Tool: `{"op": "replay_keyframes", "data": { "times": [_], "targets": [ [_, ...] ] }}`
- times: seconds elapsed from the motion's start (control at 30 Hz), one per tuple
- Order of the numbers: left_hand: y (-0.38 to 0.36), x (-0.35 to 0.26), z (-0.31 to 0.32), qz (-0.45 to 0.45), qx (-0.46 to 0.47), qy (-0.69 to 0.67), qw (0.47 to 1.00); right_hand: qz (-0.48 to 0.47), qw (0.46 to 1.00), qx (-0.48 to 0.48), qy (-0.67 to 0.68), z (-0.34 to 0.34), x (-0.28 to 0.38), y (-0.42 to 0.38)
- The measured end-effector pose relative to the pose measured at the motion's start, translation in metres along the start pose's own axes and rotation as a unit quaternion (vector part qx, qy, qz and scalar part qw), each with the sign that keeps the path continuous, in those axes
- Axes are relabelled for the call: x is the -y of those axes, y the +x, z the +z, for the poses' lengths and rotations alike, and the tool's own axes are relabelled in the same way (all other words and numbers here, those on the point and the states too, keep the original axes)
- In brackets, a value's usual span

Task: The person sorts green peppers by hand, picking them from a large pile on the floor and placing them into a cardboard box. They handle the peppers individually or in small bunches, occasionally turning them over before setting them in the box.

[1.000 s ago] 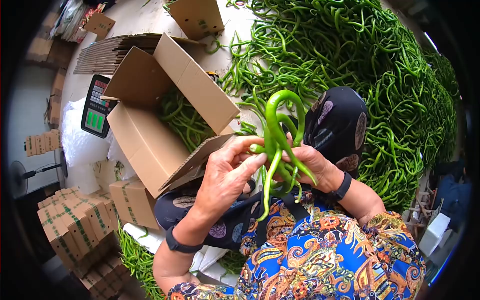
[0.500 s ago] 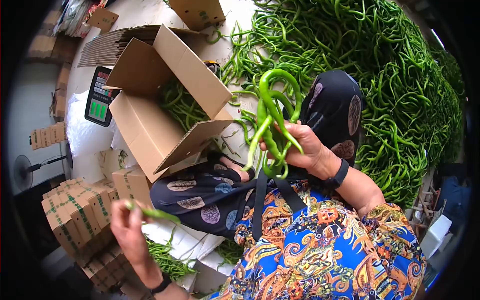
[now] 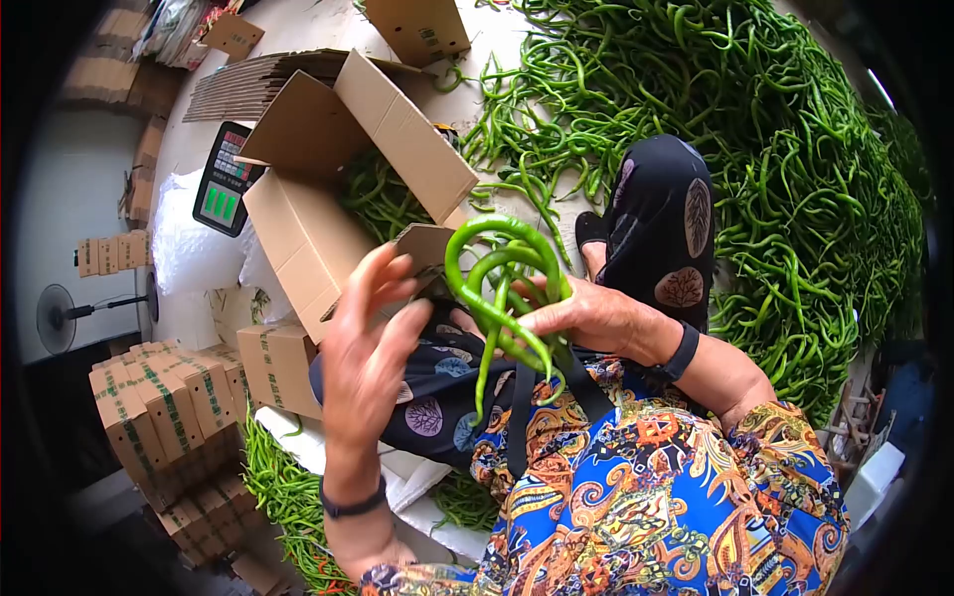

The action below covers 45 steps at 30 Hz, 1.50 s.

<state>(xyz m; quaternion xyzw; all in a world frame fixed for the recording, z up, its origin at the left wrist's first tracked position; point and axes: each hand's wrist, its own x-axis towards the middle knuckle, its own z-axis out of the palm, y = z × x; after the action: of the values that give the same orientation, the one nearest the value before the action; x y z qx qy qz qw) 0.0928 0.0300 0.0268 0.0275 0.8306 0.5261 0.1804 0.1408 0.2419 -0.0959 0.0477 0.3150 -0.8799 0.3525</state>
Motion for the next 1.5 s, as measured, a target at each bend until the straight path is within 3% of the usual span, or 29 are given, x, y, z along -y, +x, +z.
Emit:
{"op": "replay_keyframes", "data": {
  "times": [0.1, 0.2, 0.33, 0.43, 0.53, 0.63, 0.67, 0.8, 0.83, 0.9, 0.97, 1.03, 1.07, 1.2, 1.5],
  "targets": [
    [0.045, 0.027, 0.019, -0.008, 0.108, 0.008, 0.994, 0.018, 0.999, 0.047, -0.016, 0.001, 0.004, -0.009],
    [0.051, 0.032, 0.02, -0.013, 0.062, -0.069, 0.996, -0.01, 0.999, 0.046, 0.02, 0.002, 0.006, -0.016],
    [0.05, 0.036, -0.004, 0.012, -0.09, -0.161, 0.983, 0.037, 0.99, 0.066, 0.115, -0.019, -0.002, -0.009],
    [0.055, 0.046, -0.043, 0.082, -0.16, -0.19, 0.965, 0.035, 0.994, 0.031, 0.103, -0.023, -0.002, -0.005],
    [0.066, 0.055, -0.062, 0.058, -0.226, -0.073, 0.97, 0.029, 0.995, 0.009, 0.098, -0.024, -0.004, -0.002],
    [0.061, 0.059, -0.046, 0.152, -0.236, 0.29, 0.915, 0.015, 0.995, 0.008, 0.098, -0.023, -0.002, 0.0],
    [0.052, 0.052, -0.028, 0.112, -0.211, 0.193, 0.952, 0.011, 0.995, 0.008, 0.098, -0.023, -0.003, 0.0],
    [0.038, 0.035, 0.033, 0.149, -0.004, 0.076, 0.986, 0.018, 0.996, 0.003, 0.082, -0.015, -0.001, 0.001],
    [0.038, 0.034, 0.043, 0.108, 0.047, 0.058, 0.991, 0.008, 0.996, -0.002, 0.092, -0.011, -0.001, 0.001],
    [0.043, 0.044, 0.057, 0.13, 0.055, 0.036, 0.989, 0.01, 0.994, 0.014, 0.112, -0.013, -0.002, 0.001],
    [0.045, 0.044, 0.058, 0.068, 0.023, -0.004, 0.997, 0.032, 0.989, 0.051, 0.133, -0.024, -0.005, 0.001],
    [0.049, 0.044, 0.049, 0.042, 0.007, -0.06, 0.997, 0.003, 0.991, 0.029, 0.132, -0.024, 0.0, -0.001],
    [0.047, 0.04, 0.043, -0.016, 0.004, -0.08, 0.997, 0.003, 0.987, 0.035, 0.155, -0.024, 0.0, -0.002],
    [0.044, 0.041, 0.036, -0.006, -0.008, -0.092, 0.996, -0.014, 0.975, 0.079, 0.209, -0.031, -0.006, 0.002],
    [0.031, 0.054, 0.03, -0.062, -0.024, -0.244, 0.968, -0.026, 0.987, 0.05, 0.15, -0.023, -0.001, -0.011]
  ]
}}
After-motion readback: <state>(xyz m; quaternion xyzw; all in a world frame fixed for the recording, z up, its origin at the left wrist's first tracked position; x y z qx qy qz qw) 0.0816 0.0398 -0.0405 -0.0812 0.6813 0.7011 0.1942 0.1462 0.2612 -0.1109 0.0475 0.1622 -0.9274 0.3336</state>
